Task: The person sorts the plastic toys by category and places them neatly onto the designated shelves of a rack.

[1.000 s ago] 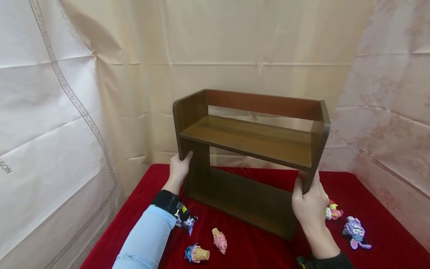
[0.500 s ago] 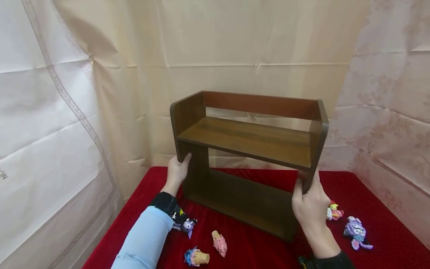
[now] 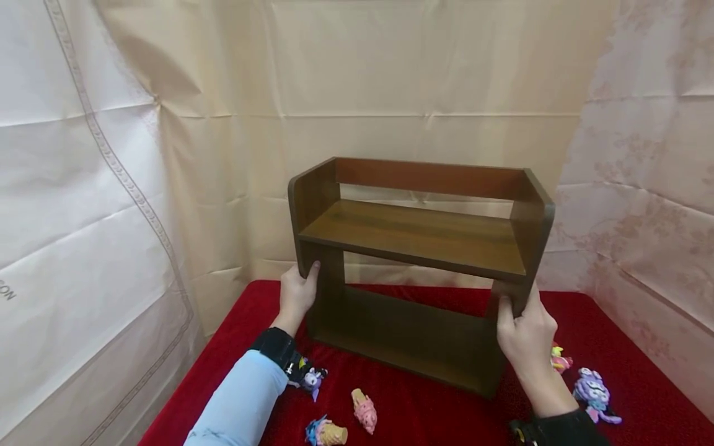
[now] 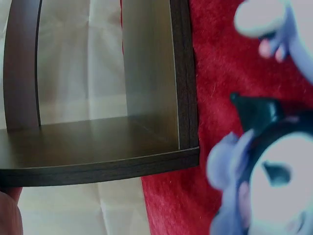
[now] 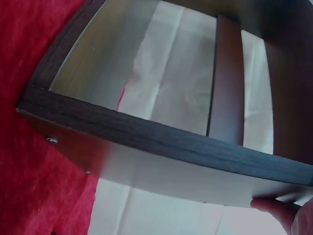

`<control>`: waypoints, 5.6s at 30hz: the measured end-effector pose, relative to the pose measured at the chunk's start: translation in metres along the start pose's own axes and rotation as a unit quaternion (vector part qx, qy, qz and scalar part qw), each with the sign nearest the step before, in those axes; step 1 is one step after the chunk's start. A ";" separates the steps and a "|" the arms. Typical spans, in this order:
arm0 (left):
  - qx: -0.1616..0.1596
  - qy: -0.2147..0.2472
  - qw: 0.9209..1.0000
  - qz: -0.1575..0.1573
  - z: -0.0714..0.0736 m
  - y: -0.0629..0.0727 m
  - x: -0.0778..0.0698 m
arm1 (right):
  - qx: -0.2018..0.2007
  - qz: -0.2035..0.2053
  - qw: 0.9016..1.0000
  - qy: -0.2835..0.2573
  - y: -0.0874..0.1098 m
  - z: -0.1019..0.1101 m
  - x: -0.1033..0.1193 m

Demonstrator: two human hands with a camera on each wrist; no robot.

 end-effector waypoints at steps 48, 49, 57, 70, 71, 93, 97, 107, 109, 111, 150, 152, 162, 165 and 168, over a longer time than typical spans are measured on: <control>-0.057 0.007 0.997 -0.050 -0.005 0.043 -0.038 | 0.071 -0.060 0.995 -0.042 -0.014 -0.030 -0.093; -0.051 0.007 0.998 -0.047 -0.005 0.042 -0.038 | 0.076 -0.064 0.994 -0.043 -0.015 -0.031 -0.093; 0.024 0.000 1.000 -0.003 -0.009 0.033 -0.034 | 0.121 -0.097 0.987 -0.041 -0.015 -0.035 -0.096; 0.093 -0.019 0.994 0.046 -0.004 0.025 -0.030 | 0.161 -0.153 0.973 -0.054 -0.011 -0.037 -0.090; 0.097 -0.021 0.994 0.046 -0.003 0.024 -0.030 | 0.161 -0.156 0.973 -0.054 -0.011 -0.037 -0.089; 0.156 -0.048 0.987 -0.005 0.026 0.022 -0.064 | 0.116 -0.182 0.975 -0.046 -0.014 -0.020 -0.079; 0.153 -0.046 0.987 -0.011 0.028 0.023 -0.066 | 0.118 -0.180 0.976 -0.039 -0.015 -0.018 -0.077; 0.131 0.029 0.990 0.044 0.036 0.026 -0.050 | 0.178 -0.141 0.972 -0.059 -0.035 -0.001 -0.057; 0.133 0.045 0.988 0.058 0.037 0.028 -0.046 | 0.195 -0.137 0.969 -0.057 -0.039 0.003 -0.055; 0.136 0.057 0.987 0.067 0.038 0.029 -0.044 | 0.209 -0.133 0.967 -0.052 -0.042 0.008 -0.054; 0.139 0.118 0.973 0.141 0.034 0.055 -0.023 | 0.337 -0.158 0.927 0.044 -0.010 0.085 -0.111; 0.138 0.119 0.973 0.143 0.034 0.055 -0.022 | 0.329 -0.160 0.930 0.043 -0.007 0.089 -0.115; 0.155 0.102 0.974 0.133 0.026 0.055 -0.027 | 0.291 -0.185 0.938 0.016 0.010 0.106 -0.135; 0.153 0.099 0.974 0.135 0.027 0.056 -0.025 | 0.299 -0.190 0.935 0.023 0.011 0.107 -0.138; 0.151 0.099 0.974 0.139 0.028 0.056 -0.023 | 0.320 -0.191 0.927 0.045 0.014 0.106 -0.143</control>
Point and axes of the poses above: each hand's wrist, its own y-axis away from the middle knuckle, its own z-axis out of the back of the hand, x = y × z, the point moved 9 cm from there along -y, towards the middle knuckle, and after that the axes turned 15 degrees about z, right-handed, at the moved point
